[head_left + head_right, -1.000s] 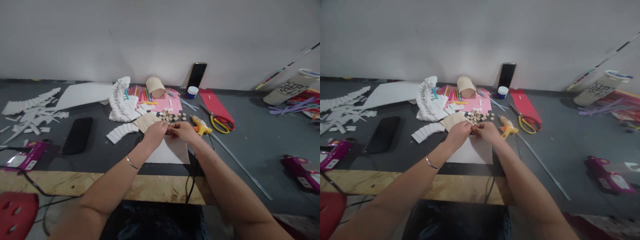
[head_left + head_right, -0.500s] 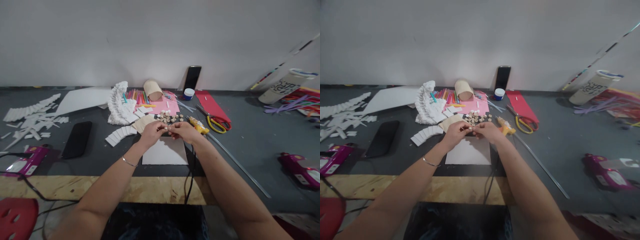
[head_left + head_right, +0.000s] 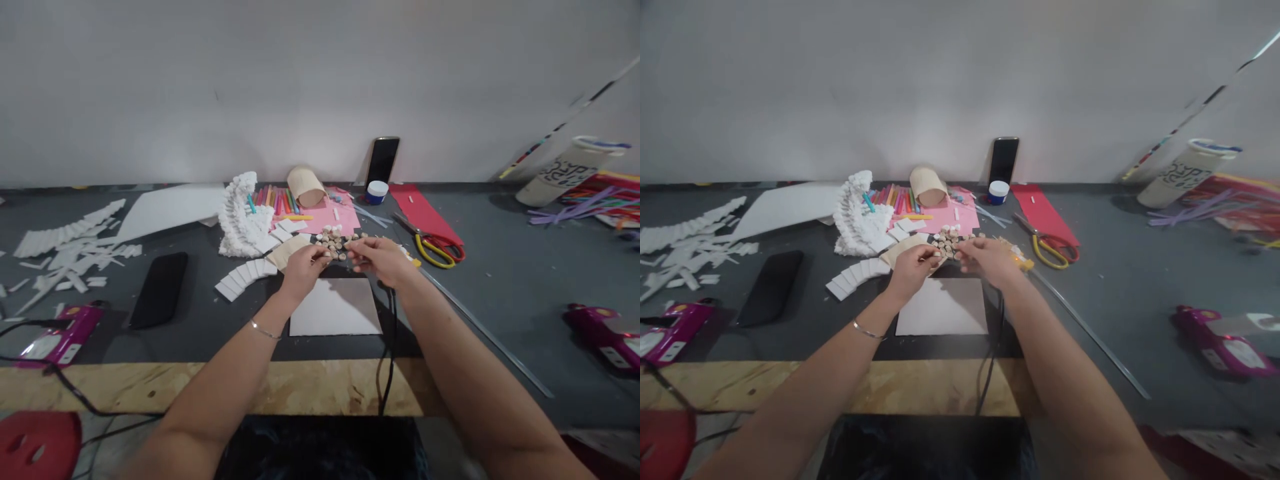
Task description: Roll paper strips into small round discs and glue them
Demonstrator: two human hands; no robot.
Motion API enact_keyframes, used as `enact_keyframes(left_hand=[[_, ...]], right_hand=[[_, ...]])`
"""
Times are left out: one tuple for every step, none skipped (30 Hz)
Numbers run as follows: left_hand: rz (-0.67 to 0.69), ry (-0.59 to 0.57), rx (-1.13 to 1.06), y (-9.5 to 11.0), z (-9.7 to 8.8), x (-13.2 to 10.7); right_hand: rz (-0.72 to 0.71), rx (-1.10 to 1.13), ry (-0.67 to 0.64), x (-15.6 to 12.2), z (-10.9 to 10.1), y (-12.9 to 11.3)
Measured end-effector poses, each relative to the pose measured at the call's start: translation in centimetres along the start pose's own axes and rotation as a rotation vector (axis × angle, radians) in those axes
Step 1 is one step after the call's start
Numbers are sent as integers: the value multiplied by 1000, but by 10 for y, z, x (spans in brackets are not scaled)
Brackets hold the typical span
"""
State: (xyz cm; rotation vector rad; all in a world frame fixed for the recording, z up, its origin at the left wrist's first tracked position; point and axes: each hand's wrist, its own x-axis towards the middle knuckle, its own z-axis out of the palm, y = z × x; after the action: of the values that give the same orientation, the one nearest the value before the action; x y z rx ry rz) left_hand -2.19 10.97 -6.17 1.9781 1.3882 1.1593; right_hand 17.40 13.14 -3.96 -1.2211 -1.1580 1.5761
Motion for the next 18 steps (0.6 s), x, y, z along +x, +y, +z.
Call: enact_keyframes(left_hand=[[-24,4,-45,-1,1,0],[-41,4,-83,-3,2,0],[-54,1,-112,-3,3,0],[-62,-4,-132,-4,4,-1],[-66,-7,-144,-3,5,-1],[-65,-10,-149,-3,5,-1],[-58,-12,-148,-2,5,-1],[-47,-13,-141,-1,5,-1],[-32,-14,-126,1,5,-1],[-15,-14,-107,2,4,-1],[4,-13,-83,3,4,0],[24,-12,-57,5,3,0],[43,-12,-27,7,2,1],[61,-15,3,10,1,2],[77,-20,34,12,0,2],[89,-27,63,15,-2,1],[97,-38,88,17,-4,0],[104,-55,107,19,-6,-3]], right_hand=[[-30,-74,58,-1,-9,-3],[-46,-187,127,-4,-20,-5],[-59,-347,190,-8,-31,-5],[-70,-553,240,-13,-42,-4],[-79,-773,284,-18,-51,-2],[-78,-980,326,-25,-59,1],[-56,-1138,369,-31,-63,5],[-9,-1242,412,-37,-65,9],[45,-1305,448,-42,-65,13],[101,-1333,481,-45,-62,16],[150,-1340,509,-47,-59,19],[184,-1337,528,-47,-55,20],[206,-1329,540,-47,-51,21],[216,-1319,547,-45,-48,21],[217,-1310,547,-43,-47,21],[210,-1304,540,-42,-47,20],[198,-1297,529,-40,-49,20],[186,-1287,519,-39,-52,21]])
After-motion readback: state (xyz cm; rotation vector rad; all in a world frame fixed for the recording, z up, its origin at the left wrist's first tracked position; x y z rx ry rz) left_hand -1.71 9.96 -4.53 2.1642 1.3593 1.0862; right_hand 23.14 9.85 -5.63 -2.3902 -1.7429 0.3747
